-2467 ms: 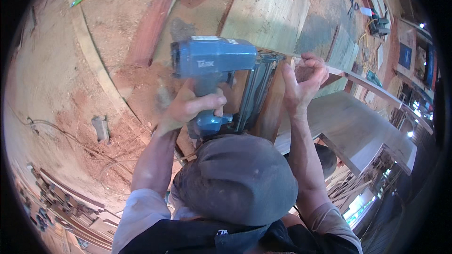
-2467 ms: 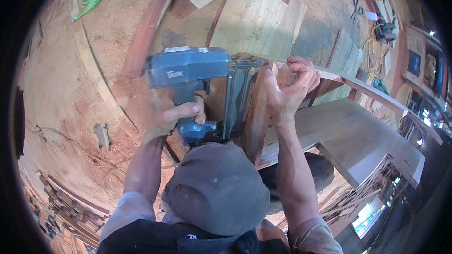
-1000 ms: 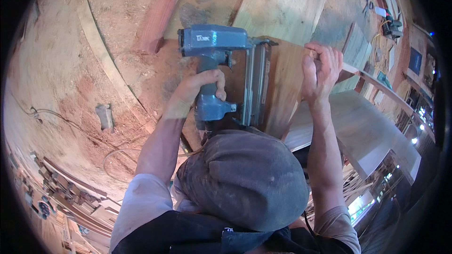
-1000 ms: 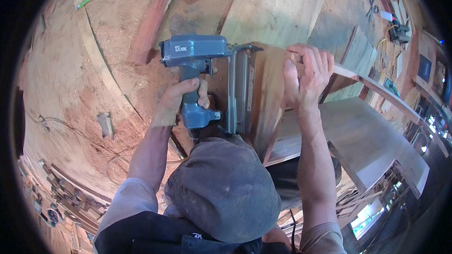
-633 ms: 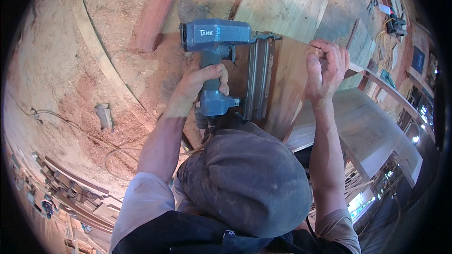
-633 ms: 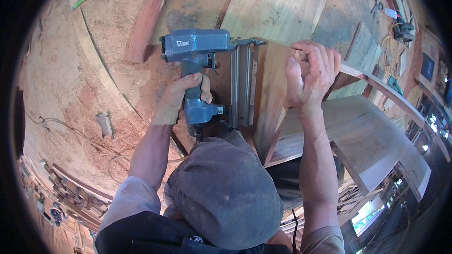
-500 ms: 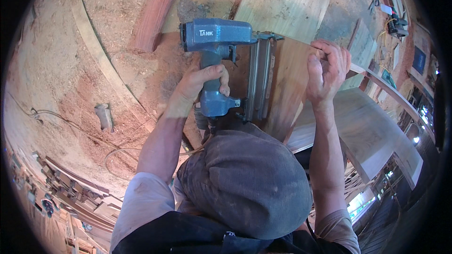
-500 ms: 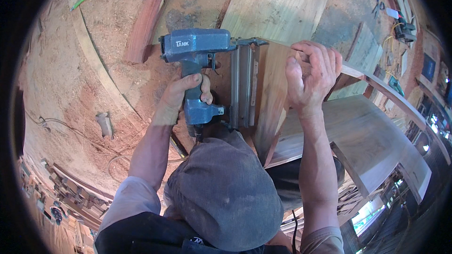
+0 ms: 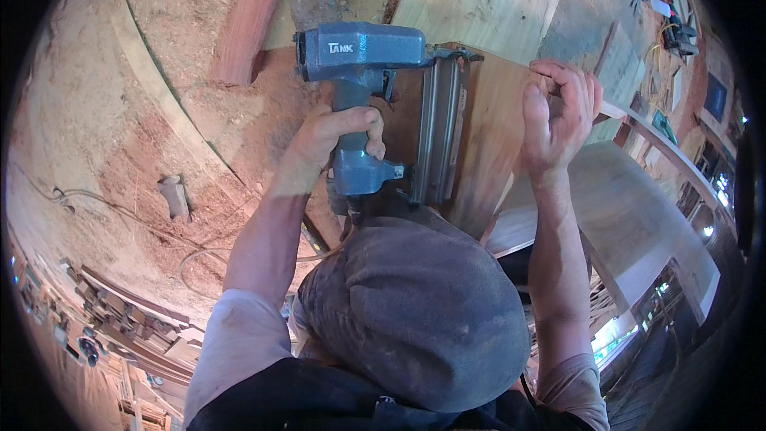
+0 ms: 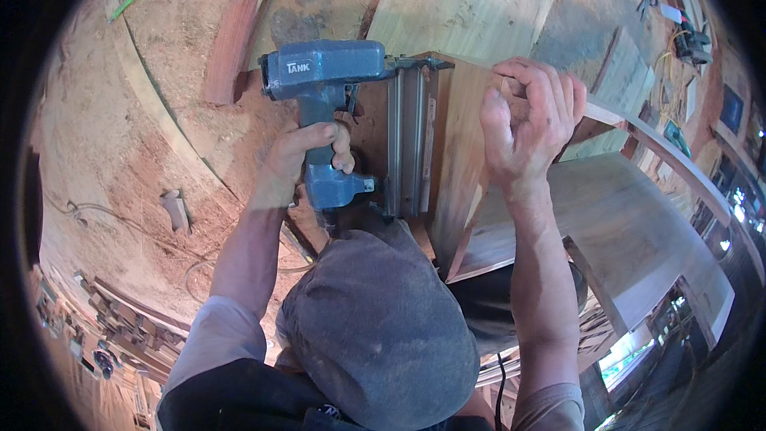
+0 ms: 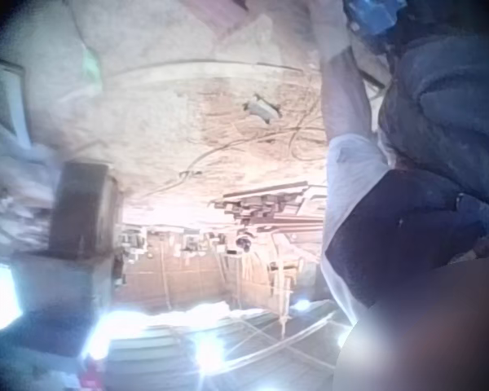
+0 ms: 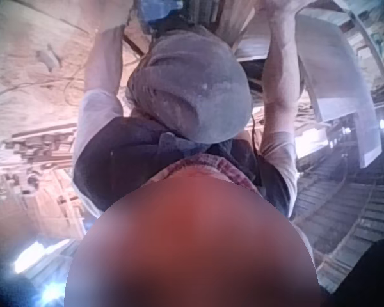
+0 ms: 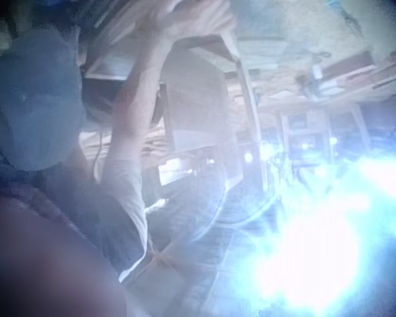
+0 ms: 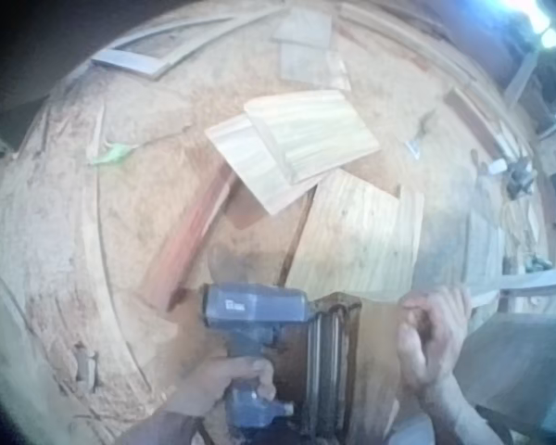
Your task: The person assembles a small wooden box-like structure by hand, aligning and fitting several wooden planks together. They use a nail gun to fasten the pieces and a hammer to adjust alignment, working on the floor in a cluttered workshop.
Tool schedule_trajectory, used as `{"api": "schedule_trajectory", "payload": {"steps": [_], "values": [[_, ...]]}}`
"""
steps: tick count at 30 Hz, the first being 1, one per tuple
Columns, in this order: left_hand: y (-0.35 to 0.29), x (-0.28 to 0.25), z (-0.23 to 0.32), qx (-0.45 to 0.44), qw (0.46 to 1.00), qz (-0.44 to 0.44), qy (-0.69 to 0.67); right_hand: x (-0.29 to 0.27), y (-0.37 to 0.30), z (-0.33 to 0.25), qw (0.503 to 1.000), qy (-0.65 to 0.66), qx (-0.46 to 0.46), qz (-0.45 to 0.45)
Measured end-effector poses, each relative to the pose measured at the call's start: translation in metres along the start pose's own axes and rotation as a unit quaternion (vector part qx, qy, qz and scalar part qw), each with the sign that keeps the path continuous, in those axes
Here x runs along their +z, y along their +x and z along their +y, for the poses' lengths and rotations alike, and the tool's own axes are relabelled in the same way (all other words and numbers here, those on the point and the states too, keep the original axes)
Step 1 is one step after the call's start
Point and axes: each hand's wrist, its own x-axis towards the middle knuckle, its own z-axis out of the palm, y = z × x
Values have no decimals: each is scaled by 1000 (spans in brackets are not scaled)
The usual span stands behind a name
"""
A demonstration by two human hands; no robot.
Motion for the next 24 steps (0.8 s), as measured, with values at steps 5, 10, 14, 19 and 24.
{"api": "schedule_trajectory", "payload": {"steps": [5,10,14,19,24], "values": [[0,-5,-5,4,999,-10,-45,1,0,-1,1000,1,-5,7],[3,-13,-10,-15,995,36,-93,1,0,3,1000,-6,-8,2],[3,-12,-10,-23,995,49,-84,0,-1,4,1000,-3,1,-1],[4,-7,-9,-16,997,37,-69,1,-1,2,1000,-7,-2,3],[8,-8,-11,-15,995,23,-93,1,1,2,1000,5,-3,6]]}}
